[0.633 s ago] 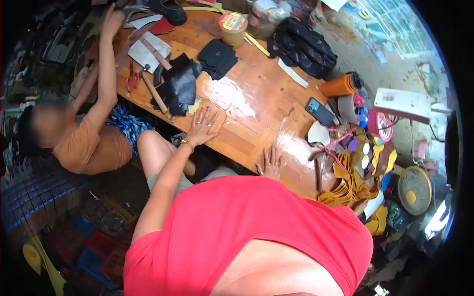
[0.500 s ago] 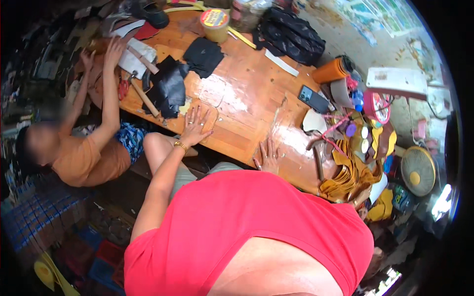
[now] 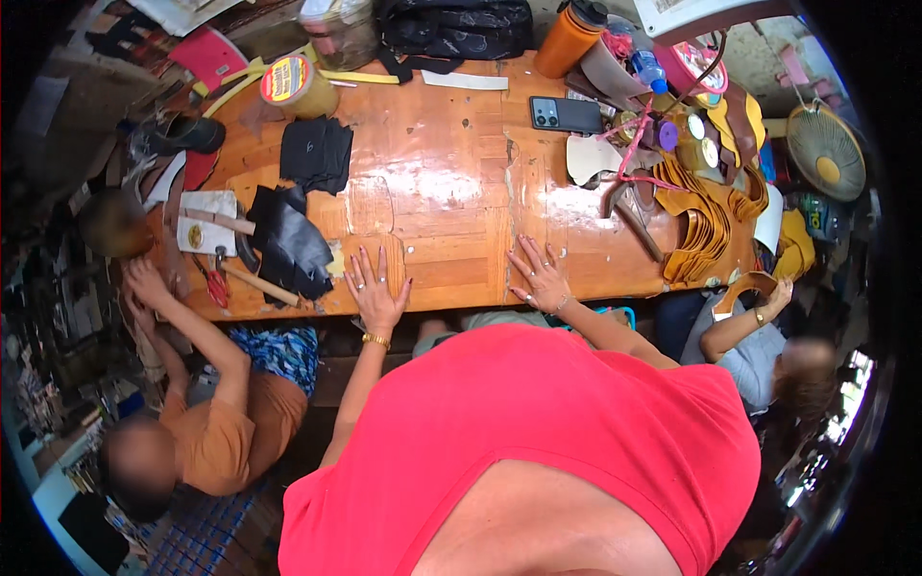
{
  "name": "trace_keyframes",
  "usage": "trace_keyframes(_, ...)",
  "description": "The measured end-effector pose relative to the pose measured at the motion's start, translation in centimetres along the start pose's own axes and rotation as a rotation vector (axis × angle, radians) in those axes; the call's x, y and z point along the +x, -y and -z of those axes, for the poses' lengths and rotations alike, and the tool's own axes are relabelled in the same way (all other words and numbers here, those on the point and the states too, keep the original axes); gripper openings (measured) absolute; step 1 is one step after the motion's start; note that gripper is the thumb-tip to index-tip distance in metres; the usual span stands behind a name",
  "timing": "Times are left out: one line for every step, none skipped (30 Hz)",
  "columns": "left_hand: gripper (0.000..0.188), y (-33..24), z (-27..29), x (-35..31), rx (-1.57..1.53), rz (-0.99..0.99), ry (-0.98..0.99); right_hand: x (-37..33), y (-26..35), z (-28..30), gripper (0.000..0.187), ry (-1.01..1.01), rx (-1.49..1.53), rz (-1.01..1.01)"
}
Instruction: The person sits on a low bench and sorts through a blue basket of leather pieces. They remove a mesh bag, then repeatedly pick up bundles of leather strips, separate them, and place them on the table or back into the basket.
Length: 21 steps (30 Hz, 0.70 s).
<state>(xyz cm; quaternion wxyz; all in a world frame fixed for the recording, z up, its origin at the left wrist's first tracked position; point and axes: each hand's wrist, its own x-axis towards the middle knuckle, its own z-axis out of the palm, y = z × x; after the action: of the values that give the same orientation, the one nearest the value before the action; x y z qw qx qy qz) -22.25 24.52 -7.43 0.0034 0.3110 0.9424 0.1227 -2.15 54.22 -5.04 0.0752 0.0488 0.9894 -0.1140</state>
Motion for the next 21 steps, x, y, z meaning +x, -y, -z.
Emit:
trace_keyframes(0.079, 0.1, 0.0, -0.1, 0.003, 0.0, 0.007, 0.0, 0.3, 0.4, 0.076, -0.006, -0.009, 0.002)
trace_keyframes(0.079, 0.3, 0.1, -0.2, 0.007, 0.001, 0.014, 0.0, 0.5, 0.5, 0.075, -0.006, 0.0, -0.007)
trace_keyframes(0.078, 0.4, -0.1, -0.4, 0.019, 0.022, 0.038, 0.0, 0.6, 0.7, 0.075, -0.005, 0.004, -0.012)
trace_keyframes(0.078, 0.4, 0.0, -0.3, 0.019, 0.014, 0.035, -0.2, 0.7, 0.6, 0.075, 0.0, 0.008, -0.017)
trace_keyframes(0.078, 0.6, 0.2, -0.2, 0.02, 0.007, 0.032, -0.2, 0.8, 0.6, 0.074, -0.002, 0.012, -0.019)
trace_keyframes(0.078, 0.6, 0.6, -0.4, 0.023, 0.007, 0.024, -0.1, 0.9, 0.8, 0.074, -0.007, 0.014, -0.011)
trace_keyframes(0.077, 0.8, 0.7, -0.4, 0.029, 0.003, 0.014, 0.3, 0.9, 0.9, 0.073, -0.018, 0.017, -0.007)
trace_keyframes(0.077, 0.9, 0.6, -0.6, 0.033, 0.008, 0.011, 0.5, 0.9, 1.0, 0.073, -0.015, 0.023, 0.003)
trace_keyframes(0.077, 1.0, 0.5, -0.6, 0.036, -0.006, 0.014, 0.2, 0.9, 1.1, 0.073, -0.018, 0.034, -0.007)
trace_keyframes(0.077, 1.1, 0.5, -0.6, 0.037, -0.014, 0.015, 0.2, 1.0, 1.2, 0.072, -0.017, 0.041, -0.01)
trace_keyframes(0.076, 1.2, 0.7, -0.5, 0.038, -0.02, 0.012, 0.3, 1.2, 1.3, 0.072, -0.024, 0.044, -0.012)
trace_keyframes(0.076, 1.3, 0.8, -0.3, 0.043, -0.032, 0.014, 0.2, 1.4, 1.4, 0.072, -0.034, 0.047, -0.02)
trace_keyframes(0.075, 1.4, 0.8, -0.4, 0.047, -0.031, 0.015, 0.3, 1.4, 1.5, 0.072, -0.039, 0.048, -0.015)
trace_keyframes(0.075, 1.5, 0.9, -0.3, 0.051, -0.03, 0.016, 0.4, 1.5, 1.5, 0.071, -0.053, 0.054, -0.013)
trace_keyframes(0.072, 1.5, 1.0, -0.2, 0.043, -0.033, 0.001, 0.4, 1.6, 1.5, 0.07, -0.065, 0.059, -0.009)
trace_keyframes(0.073, 1.6, 0.9, -0.2, 0.055, -0.042, -0.007, 0.5, 1.7, 1.5, 0.07, -0.078, 0.067, -0.002)
trace_keyframes(0.074, 1.9, 0.8, -0.2, 0.066, -0.051, -0.015, 0.6, 1.8, 1.4, 0.069, -0.092, 0.068, 0.003)
trace_keyframes(0.074, 2.0, 0.7, -0.3, 0.076, -0.061, -0.022, 0.7, 1.8, 1.5, 0.069, -0.104, 0.068, 0.006)
trace_keyframes(0.071, 2.0, 0.8, -0.1, 0.073, -0.063, -0.044, 0.8, 1.7, 1.5, 0.069, -0.119, 0.068, 0.009)
trace_keyframes(0.07, 2.0, 0.8, 0.0, 0.07, -0.07, -0.06, 1.0, 1.7, 1.5, 0.068, -0.135, 0.073, 0.022)
trace_keyframes(0.069, 2.1, 0.8, 0.2, 0.065, -0.081, -0.078, 1.2, 1.6, 1.5, 0.068, -0.153, 0.075, 0.032)
